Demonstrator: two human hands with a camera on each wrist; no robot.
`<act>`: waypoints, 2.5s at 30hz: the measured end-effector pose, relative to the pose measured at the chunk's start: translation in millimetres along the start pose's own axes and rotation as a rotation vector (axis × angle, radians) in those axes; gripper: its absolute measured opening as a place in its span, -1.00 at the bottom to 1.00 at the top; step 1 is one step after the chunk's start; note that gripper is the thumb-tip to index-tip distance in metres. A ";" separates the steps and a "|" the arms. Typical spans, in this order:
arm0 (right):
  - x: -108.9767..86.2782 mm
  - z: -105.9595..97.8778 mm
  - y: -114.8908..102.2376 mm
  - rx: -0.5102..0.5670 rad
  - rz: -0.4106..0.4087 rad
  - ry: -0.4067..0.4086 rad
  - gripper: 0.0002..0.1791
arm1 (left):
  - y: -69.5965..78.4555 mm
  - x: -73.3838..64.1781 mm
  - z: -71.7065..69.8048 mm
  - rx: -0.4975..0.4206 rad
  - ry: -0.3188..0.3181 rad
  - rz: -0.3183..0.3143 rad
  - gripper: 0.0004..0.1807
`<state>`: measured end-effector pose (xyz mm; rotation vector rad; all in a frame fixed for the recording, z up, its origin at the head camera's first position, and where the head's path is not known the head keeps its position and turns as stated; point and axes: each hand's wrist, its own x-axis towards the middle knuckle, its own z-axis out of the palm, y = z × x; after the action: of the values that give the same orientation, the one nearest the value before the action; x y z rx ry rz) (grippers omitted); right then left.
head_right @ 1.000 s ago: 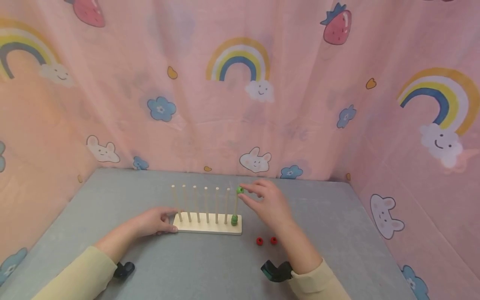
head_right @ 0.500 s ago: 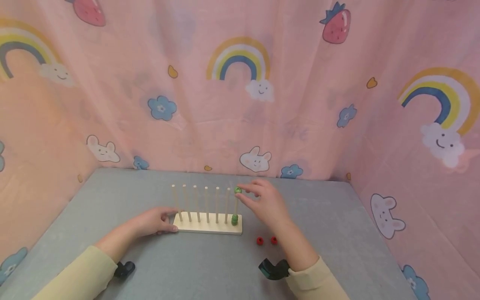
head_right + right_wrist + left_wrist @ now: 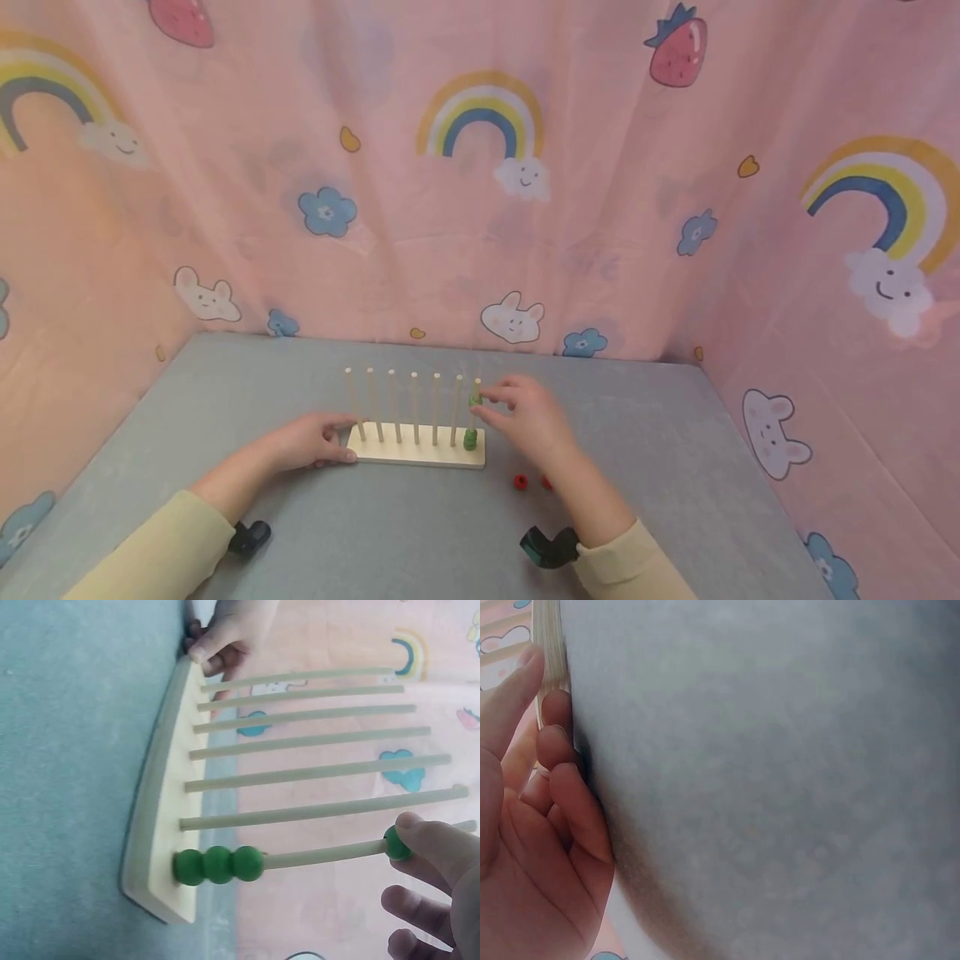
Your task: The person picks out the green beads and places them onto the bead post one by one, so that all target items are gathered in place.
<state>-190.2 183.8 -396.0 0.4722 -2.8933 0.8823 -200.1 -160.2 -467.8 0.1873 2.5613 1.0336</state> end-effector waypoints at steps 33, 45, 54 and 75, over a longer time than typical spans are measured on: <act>1.0 33.0 21.5 -0.040 0.071 -0.152 -0.75 | 1.7 -1.3 -1.1 0.012 -0.006 0.018 -0.29; -4.6 16.7 36.6 -0.040 0.058 -0.135 -0.68 | 2.0 -2.2 -1.1 0.016 -0.001 0.008 -0.30; -19.9 -5.9 63.6 -0.081 0.064 -0.127 -0.65 | 2.4 -1.5 -1.6 0.014 -0.001 0.005 -0.29; -44.9 -26.7 106.0 -0.284 0.158 -0.151 -0.60 | 3.9 -3.2 -0.6 0.020 -0.001 -0.005 -0.27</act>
<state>-181.2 294.1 -437.5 0.2989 -3.1601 0.4542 -197.5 -158.6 -463.8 0.1867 2.5708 1.0062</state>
